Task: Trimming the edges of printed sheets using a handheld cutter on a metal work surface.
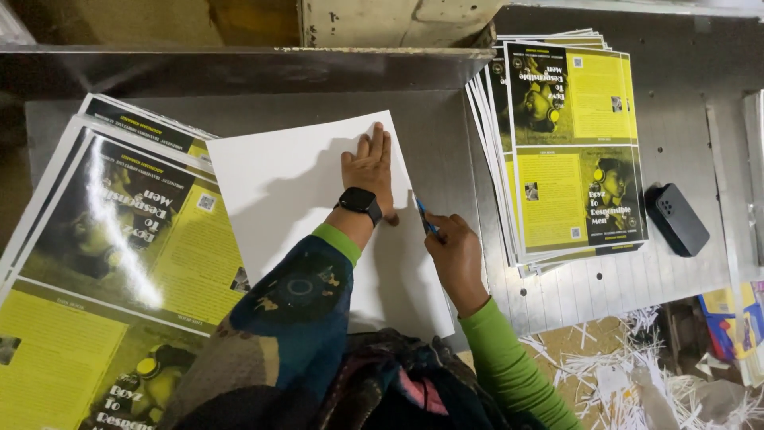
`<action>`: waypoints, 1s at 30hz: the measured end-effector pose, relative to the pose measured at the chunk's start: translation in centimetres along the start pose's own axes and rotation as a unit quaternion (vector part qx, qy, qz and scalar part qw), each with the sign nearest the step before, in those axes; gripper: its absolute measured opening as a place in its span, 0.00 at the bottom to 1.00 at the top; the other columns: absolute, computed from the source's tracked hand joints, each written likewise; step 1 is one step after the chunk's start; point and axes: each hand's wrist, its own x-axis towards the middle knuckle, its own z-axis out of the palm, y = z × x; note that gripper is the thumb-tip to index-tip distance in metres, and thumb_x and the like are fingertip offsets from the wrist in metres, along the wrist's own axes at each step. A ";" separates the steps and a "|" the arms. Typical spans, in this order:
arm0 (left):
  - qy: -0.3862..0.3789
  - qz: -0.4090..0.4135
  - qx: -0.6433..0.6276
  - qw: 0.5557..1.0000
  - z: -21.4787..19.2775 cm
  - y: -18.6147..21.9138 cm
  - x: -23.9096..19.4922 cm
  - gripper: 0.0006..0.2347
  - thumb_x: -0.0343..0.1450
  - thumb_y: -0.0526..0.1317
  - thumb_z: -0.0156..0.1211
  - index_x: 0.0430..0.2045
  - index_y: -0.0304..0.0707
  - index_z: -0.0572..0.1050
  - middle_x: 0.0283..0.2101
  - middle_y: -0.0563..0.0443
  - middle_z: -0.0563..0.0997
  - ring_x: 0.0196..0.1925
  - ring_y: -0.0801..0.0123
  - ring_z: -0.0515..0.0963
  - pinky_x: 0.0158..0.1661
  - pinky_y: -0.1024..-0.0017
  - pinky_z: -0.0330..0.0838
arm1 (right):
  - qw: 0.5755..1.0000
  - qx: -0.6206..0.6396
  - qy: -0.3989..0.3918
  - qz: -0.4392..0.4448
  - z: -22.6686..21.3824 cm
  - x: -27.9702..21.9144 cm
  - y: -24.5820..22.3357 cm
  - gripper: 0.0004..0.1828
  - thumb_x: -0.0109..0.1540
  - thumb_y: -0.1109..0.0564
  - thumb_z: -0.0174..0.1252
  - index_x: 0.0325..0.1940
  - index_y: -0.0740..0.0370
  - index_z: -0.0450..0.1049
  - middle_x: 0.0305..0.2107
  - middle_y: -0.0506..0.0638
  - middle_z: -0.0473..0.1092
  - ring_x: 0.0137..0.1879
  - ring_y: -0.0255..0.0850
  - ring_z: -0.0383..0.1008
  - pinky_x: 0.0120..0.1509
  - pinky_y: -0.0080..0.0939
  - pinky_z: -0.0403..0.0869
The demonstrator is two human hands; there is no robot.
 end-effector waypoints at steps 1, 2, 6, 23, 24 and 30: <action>-0.002 0.002 0.001 1.000 -0.2 0.0 -0.2 0.56 0.52 0.52 0.75 0.69 0.38 0.37 0.74 0.49 0.32 0.71 0.60 0.43 0.53 0.61 0.54 | 1.000 0.000 0.000 0.003 -0.1 -0.5 0.3 0.17 0.52 0.68 0.57 0.43 0.63 0.80 0.19 0.53 0.65 0.25 0.44 0.69 0.30 0.39 0.68; -0.004 0.004 -0.008 1.000 -0.5 0.0 -0.4 0.58 0.50 0.56 0.76 0.69 0.38 0.37 0.74 0.49 0.33 0.71 0.59 0.43 0.55 0.60 0.54 | 1.000 0.005 0.000 0.005 -0.2 -1.1 0.6 0.17 0.52 0.67 0.57 0.44 0.62 0.80 0.19 0.52 0.64 0.25 0.44 0.70 0.30 0.39 0.68; -0.020 -0.001 -0.018 1.000 -0.9 0.1 -0.7 0.62 0.48 0.62 0.75 0.69 0.37 0.35 0.74 0.48 0.32 0.73 0.59 0.41 0.58 0.58 0.51 | 1.000 0.000 0.000 0.012 -0.6 -3.2 1.4 0.17 0.53 0.67 0.56 0.44 0.61 0.80 0.19 0.51 0.64 0.24 0.43 0.69 0.28 0.39 0.68; -0.046 -0.019 0.014 0.999 -0.4 0.1 0.3 0.65 0.47 0.65 0.75 0.68 0.41 0.28 0.72 0.51 0.24 0.75 0.56 0.36 0.64 0.54 0.49 | 0.999 0.025 -0.019 0.040 -3.2 -13.5 5.9 0.20 0.55 0.65 0.56 0.52 0.61 0.77 0.27 0.48 0.67 0.27 0.39 0.64 0.29 0.41 0.61; -0.032 -0.017 0.000 0.999 -0.2 0.1 0.4 0.65 0.47 0.63 0.76 0.68 0.41 0.30 0.72 0.51 0.25 0.75 0.56 0.37 0.65 0.53 0.49 | 0.999 0.015 -0.012 0.032 -3.2 -14.0 6.3 0.18 0.56 0.63 0.57 0.50 0.59 0.78 0.26 0.47 0.67 0.26 0.39 0.66 0.29 0.42 0.62; -0.002 -0.009 0.047 0.999 0.4 -0.2 0.8 0.64 0.46 0.68 0.73 0.69 0.40 0.33 0.72 0.49 0.29 0.72 0.53 0.42 0.61 0.52 0.56 | 0.998 -0.031 0.013 -0.045 -3.6 -17.0 8.2 0.18 0.55 0.66 0.59 0.49 0.58 0.78 0.25 0.46 0.66 0.23 0.38 0.62 0.26 0.41 0.63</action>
